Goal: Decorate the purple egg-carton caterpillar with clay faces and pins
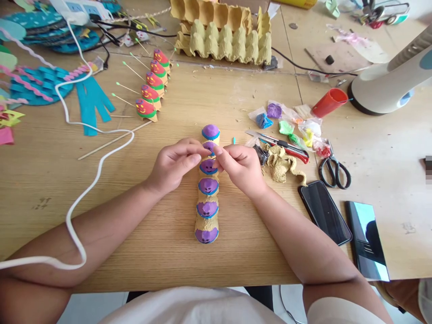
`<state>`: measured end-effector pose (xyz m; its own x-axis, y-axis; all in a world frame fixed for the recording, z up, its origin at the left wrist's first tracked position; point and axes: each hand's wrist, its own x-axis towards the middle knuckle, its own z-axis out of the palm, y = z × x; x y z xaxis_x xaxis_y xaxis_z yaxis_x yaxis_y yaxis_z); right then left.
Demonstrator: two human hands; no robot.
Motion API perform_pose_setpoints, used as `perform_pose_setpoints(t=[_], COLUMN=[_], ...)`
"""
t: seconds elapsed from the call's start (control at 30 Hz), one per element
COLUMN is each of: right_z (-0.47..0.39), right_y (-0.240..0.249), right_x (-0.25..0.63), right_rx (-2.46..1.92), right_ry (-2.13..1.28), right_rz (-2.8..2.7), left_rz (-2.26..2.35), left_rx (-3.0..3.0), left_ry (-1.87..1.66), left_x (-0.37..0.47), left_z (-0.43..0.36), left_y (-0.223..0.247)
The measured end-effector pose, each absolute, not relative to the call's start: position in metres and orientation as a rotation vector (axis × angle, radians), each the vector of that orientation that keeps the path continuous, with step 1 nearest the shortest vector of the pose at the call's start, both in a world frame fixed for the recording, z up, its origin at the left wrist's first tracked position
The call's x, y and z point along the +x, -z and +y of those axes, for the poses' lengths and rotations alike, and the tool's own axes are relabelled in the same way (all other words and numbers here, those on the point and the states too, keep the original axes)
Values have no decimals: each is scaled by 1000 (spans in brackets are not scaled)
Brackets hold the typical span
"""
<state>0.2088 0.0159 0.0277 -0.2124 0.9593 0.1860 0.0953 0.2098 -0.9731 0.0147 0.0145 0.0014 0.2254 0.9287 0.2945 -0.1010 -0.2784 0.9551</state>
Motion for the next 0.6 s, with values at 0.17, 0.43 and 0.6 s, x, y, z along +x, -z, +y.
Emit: perform_pose_setpoints(t=[0.17, 0.43, 0.6], right_z=[19, 16, 15], right_y=[-26, -26, -29], right_x=[206, 209, 209], right_rx=[-1004, -1051, -1092], right_ry=[-1195, -1153, -1120], right_rz=[-1514, -1541, -1571], left_rz=[844, 881, 884], left_rx=[1526, 1571, 1613], left_ry=[-1276, -1326, -1325], left_x=[15, 14, 14], left_z=[13, 15, 14], left_y=[-2, 0, -1])
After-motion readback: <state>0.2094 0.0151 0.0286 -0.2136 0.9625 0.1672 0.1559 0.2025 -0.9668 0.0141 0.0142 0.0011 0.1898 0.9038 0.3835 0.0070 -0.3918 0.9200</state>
